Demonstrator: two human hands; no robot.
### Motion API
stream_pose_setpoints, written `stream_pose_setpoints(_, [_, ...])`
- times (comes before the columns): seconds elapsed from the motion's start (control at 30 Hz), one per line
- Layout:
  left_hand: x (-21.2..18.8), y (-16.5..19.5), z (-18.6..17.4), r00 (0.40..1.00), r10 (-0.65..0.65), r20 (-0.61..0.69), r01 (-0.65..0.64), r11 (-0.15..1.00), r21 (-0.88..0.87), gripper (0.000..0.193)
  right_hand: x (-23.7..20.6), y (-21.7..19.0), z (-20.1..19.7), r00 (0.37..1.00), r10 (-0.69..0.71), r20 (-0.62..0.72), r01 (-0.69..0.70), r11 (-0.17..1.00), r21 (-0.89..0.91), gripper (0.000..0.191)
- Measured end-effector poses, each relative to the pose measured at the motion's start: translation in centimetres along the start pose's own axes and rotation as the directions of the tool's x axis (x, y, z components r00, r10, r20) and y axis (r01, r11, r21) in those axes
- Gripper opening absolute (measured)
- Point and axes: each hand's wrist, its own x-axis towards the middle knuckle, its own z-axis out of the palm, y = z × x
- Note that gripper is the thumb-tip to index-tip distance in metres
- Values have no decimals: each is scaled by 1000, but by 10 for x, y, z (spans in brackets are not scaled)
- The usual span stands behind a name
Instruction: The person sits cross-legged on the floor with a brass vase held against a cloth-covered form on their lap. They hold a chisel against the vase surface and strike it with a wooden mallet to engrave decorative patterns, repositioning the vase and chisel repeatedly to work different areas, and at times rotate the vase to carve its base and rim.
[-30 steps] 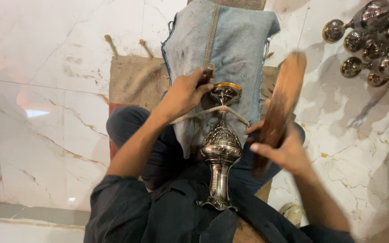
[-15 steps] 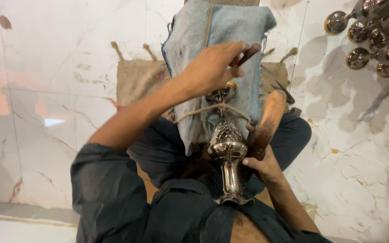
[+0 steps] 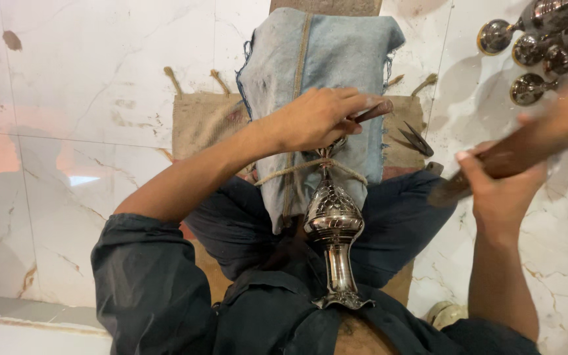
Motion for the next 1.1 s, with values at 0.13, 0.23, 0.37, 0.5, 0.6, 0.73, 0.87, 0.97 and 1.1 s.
stream_pose_setpoints(0.13, [1,3,-1,999,-32,44,31,999,37,50,23,-9,3,930,-350,114,364,829,-426,60])
stream_pose_setpoints(0.23, [-5,4,0,999,14,-30,-13,999,30,46,38,-10,3,975,-127,182,180,933,-312,53])
stream_pose_setpoints(0.37, [-13,7,1,992,-12,-130,8,999,-33,47,52,-10,0,892,-318,320,451,624,-638,57])
stream_pose_setpoints(0.5, [-21,13,6,988,-37,-152,35,999,-20,43,62,-14,-8,952,-144,272,259,849,-459,46])
stream_pose_setpoints(0.6, [-29,15,10,989,-72,-126,75,997,16,41,67,-21,-16,842,-376,386,539,594,-597,49])
stream_pose_setpoints(0.73, [-30,7,13,970,-134,-204,114,987,-110,29,68,-31,-20,836,-393,383,548,563,-619,52])
stream_pose_setpoints(0.87, [-23,-3,8,980,-80,-183,60,992,-115,39,65,-37,-17,952,-180,248,215,969,-121,60])
stream_pose_setpoints(0.97, [-22,-6,3,990,-4,-138,-3,999,-54,48,67,-39,-10,908,-221,356,357,852,-382,28])
stream_pose_setpoints(1.1, [-29,-2,3,986,11,-167,-17,999,-32,49,73,-47,-2,835,-359,417,549,584,-598,48])
